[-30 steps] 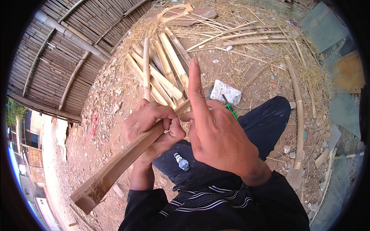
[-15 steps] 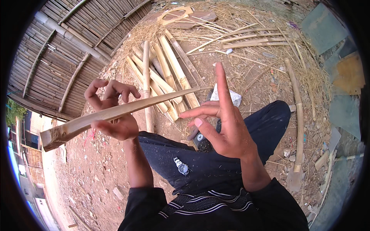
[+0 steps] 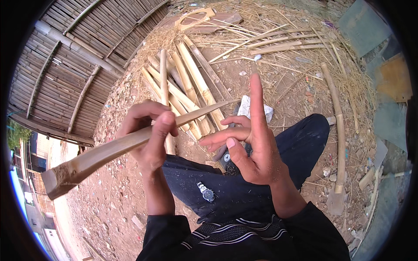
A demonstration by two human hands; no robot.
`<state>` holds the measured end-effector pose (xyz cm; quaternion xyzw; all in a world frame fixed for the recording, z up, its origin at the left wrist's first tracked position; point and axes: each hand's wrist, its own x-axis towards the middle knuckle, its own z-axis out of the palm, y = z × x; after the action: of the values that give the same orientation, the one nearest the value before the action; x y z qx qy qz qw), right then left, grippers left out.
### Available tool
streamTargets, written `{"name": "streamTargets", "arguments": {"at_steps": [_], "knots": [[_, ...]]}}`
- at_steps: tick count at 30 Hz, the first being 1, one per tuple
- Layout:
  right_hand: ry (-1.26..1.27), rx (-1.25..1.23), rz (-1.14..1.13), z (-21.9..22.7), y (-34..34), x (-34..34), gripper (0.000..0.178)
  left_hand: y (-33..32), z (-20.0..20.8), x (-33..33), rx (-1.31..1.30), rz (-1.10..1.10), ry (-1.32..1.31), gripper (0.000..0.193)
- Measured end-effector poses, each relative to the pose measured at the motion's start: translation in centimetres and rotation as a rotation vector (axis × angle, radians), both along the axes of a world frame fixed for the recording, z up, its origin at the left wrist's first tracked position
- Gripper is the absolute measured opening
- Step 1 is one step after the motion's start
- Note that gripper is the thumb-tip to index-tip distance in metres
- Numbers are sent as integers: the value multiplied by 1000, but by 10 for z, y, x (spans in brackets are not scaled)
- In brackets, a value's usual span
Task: The person sits on the ground and uses a green utility knife to sharpen the end of a thin bamboo stick. They hold the stick with their left hand and scrape the knife along its length with their right hand, rotating the stick to shape it into a point.
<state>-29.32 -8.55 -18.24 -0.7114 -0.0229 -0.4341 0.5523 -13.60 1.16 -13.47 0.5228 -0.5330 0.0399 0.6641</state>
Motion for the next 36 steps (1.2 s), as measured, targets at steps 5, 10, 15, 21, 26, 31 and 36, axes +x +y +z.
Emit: {"name": "streamTargets", "arguments": {"at_steps": [5,10,15,21,26,31,36], "knots": [[-13,-216,-27,24,5,-4,78,6,29,-12,375,-140,-345,26],[-49,-387,-77,26,4,-1,79,7,29,-15,442,-239,-282,20],[-69,-415,-80,24,6,-2,78,9,30,-21,480,-252,-131,12],[-26,-299,-8,27,7,-4,78,10,32,-26,528,-203,-52,17],[-77,-186,34,26,4,-4,77,8,31,-25,529,-202,-99,18],[111,42,23,14,-7,-2,67,6,17,-19,279,-135,79,30],[36,115,112,-18,-21,16,67,-5,15,25,-57,-16,159,48]]}}
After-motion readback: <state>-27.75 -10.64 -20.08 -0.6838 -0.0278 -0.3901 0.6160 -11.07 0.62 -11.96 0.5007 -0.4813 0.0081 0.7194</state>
